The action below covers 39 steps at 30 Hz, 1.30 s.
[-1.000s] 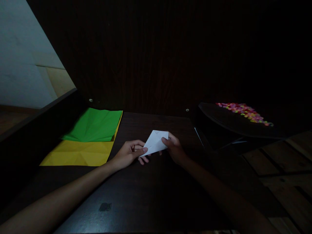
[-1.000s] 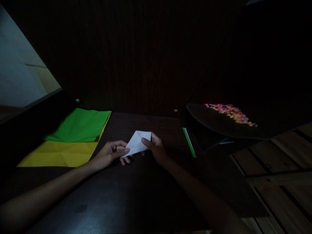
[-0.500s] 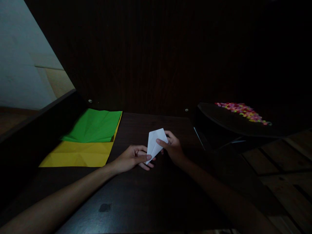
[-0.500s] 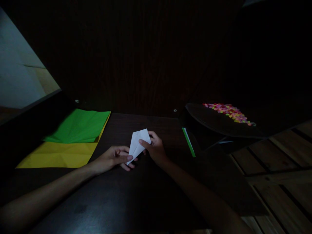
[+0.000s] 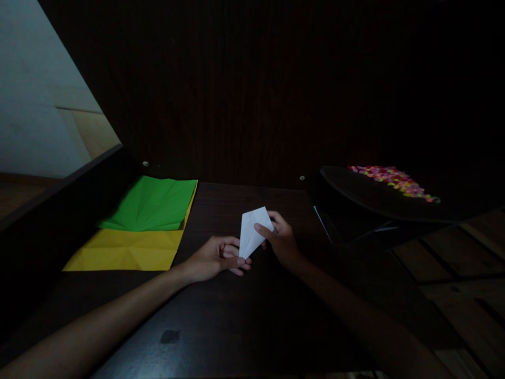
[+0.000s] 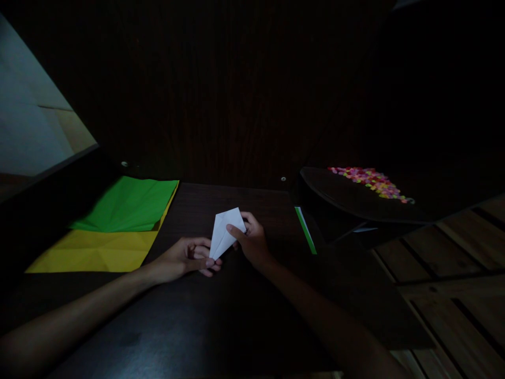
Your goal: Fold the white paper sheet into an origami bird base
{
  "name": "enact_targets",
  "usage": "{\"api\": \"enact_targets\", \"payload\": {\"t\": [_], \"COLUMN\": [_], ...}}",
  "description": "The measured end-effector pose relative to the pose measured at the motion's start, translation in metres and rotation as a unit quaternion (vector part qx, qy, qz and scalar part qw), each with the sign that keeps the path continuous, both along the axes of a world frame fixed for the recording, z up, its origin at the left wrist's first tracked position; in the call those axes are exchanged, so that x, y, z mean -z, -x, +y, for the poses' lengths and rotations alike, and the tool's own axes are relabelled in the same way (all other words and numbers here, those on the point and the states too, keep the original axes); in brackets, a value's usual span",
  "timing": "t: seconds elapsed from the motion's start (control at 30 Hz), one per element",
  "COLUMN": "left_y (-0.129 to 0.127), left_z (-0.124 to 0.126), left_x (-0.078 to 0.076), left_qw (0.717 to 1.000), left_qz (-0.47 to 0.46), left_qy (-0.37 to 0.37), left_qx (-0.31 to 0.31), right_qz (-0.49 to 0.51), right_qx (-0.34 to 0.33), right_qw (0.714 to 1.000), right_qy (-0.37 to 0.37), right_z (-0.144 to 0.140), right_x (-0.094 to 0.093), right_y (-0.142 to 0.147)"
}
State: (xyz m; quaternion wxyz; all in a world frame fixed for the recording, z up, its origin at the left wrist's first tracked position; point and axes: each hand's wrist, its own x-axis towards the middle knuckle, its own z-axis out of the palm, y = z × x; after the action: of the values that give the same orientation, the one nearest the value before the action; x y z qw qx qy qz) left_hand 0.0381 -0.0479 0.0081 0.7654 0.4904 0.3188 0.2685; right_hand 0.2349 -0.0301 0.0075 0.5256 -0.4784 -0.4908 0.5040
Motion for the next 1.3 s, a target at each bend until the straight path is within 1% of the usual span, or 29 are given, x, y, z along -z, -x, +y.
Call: {"api": "enact_targets", "payload": {"t": [0.07,0.1,0.17,0.23,0.33,0.47,0.53,0.7,0.8,0.93,1.0,1.1,1.17,1.2,1.23,1.3], "left_y": [-0.001,-0.002,-0.003,-0.004,-0.003,-0.001,-0.001,-0.001,0.000,0.001,0.002,0.004,0.005,0.005,0.006,0.006], "left_z": [-0.002,-0.003,-0.005,-0.006,-0.007,-0.006,-0.006,-0.006,-0.006,-0.007,-0.009,-0.010,-0.009,-0.009,-0.008,-0.005], "left_x": [0.001,0.001,0.003,0.004,0.004,-0.001,-0.003,-0.003,0.000,0.000,-0.002,-0.005,-0.005,-0.005,-0.004,-0.002], "left_qw": [1.000,0.998,0.990,0.974,0.938,0.859,0.831,0.803,0.792,0.796,0.803,0.816,0.811,0.805,0.797,0.783], "left_qz": [-0.003,-0.004,0.001,0.014,0.057,0.145,0.159,0.155,0.163,0.188,0.193,0.204,0.213,0.216,0.219,0.230], "left_qy": [-0.022,-0.043,-0.107,-0.184,-0.296,-0.443,-0.483,-0.525,-0.542,-0.540,-0.539,-0.536,-0.544,-0.552,-0.562,-0.579], "left_qx": [-0.017,-0.036,-0.089,-0.134,-0.172,-0.212,-0.224,-0.234,-0.228,-0.199,-0.166,-0.080,-0.031,-0.018,-0.011,-0.006], "right_qz": [-0.001,0.000,0.006,0.012,0.025,0.045,0.052,0.054,0.049,0.007,-0.017,-0.056,-0.088,-0.107,-0.130,-0.207], "right_qx": [0.008,0.015,0.033,0.047,0.049,0.042,0.038,0.035,0.032,0.002,-0.019,-0.050,-0.064,-0.066,-0.069,-0.045], "right_qw": [1.000,1.000,0.999,0.999,0.998,0.998,0.998,0.998,0.998,0.998,0.996,0.993,0.992,0.991,0.989,0.976], "right_qy": [-0.003,-0.004,-0.003,-0.002,-0.002,0.011,0.014,0.020,0.032,0.064,0.080,0.090,0.064,0.038,0.007,-0.053], "right_z": [0.000,0.000,0.001,0.002,0.003,0.003,0.003,0.003,0.004,0.008,0.011,0.013,0.014,0.015,0.015,0.014], "right_x": [0.000,-0.001,-0.001,-0.002,-0.002,-0.002,-0.002,-0.002,-0.002,-0.002,-0.002,0.001,0.005,0.008,0.011,0.015], "right_y": [0.000,0.000,0.000,0.000,0.001,0.001,0.000,-0.001,-0.001,-0.005,-0.008,-0.012,-0.014,-0.015,-0.015,-0.016]}}
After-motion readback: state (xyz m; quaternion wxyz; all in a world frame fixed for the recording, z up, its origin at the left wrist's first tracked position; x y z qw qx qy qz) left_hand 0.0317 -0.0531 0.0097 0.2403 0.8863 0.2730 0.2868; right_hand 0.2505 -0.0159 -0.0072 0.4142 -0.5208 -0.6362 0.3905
